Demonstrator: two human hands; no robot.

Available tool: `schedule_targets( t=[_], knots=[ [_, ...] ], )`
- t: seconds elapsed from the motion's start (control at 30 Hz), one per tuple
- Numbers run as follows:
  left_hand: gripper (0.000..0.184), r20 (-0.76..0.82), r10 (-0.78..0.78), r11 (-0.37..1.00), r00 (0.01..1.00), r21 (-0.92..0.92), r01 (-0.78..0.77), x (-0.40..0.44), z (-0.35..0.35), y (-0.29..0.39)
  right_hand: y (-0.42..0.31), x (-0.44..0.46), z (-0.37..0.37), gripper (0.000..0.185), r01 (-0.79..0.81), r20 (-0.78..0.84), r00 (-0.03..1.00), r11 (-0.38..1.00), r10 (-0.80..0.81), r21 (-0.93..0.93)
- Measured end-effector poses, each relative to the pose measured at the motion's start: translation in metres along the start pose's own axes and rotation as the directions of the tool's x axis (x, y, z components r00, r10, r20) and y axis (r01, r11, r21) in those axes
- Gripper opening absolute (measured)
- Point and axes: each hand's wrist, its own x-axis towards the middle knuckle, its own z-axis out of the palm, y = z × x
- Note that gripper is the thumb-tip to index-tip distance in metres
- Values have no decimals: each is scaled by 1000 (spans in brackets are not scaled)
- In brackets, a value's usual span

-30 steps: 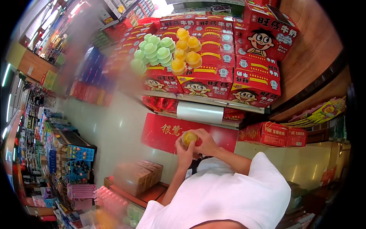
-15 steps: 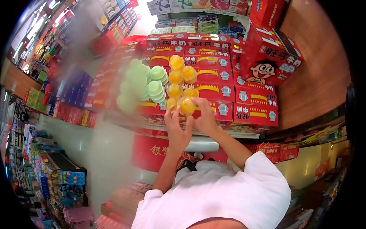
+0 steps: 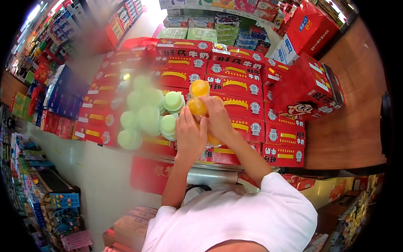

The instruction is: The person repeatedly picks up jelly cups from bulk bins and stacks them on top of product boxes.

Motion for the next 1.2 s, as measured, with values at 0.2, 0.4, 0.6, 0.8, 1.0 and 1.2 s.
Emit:
schedule_targets(
  t=[0.2,0.4,0.6,0.8,1.0,1.2],
  knots=[
    [66,45,12,999,999,-41,-10,3,-4,2,0,-1,-3,52,-10,16,1000,1000,10,-13],
    [69,66,9,997,998,-81,-3,5,-4,0,-4,-3,-8,56,-28,1,1000,1000,28,-7],
    [77,53,72,994,996,-83,-68,0,-11,-1,-12,-38,-27,58,-26,-142,990,999,22,-24],
    [78,-135,155,987,979,67,-147,-61,-34,28,-34,-116,-55,48,-101,-150,981,984,123,145],
    [60,-222,88,993,971,-52,-102,-225,-45,18,-51,-205,-51,39,-268,181,960,887,213,377],
    [37,-184,-450,893,874,-75,444,-436,-35,-3,-72,-275,-29,59,142,988,139,989,-61,41]
  ],
)
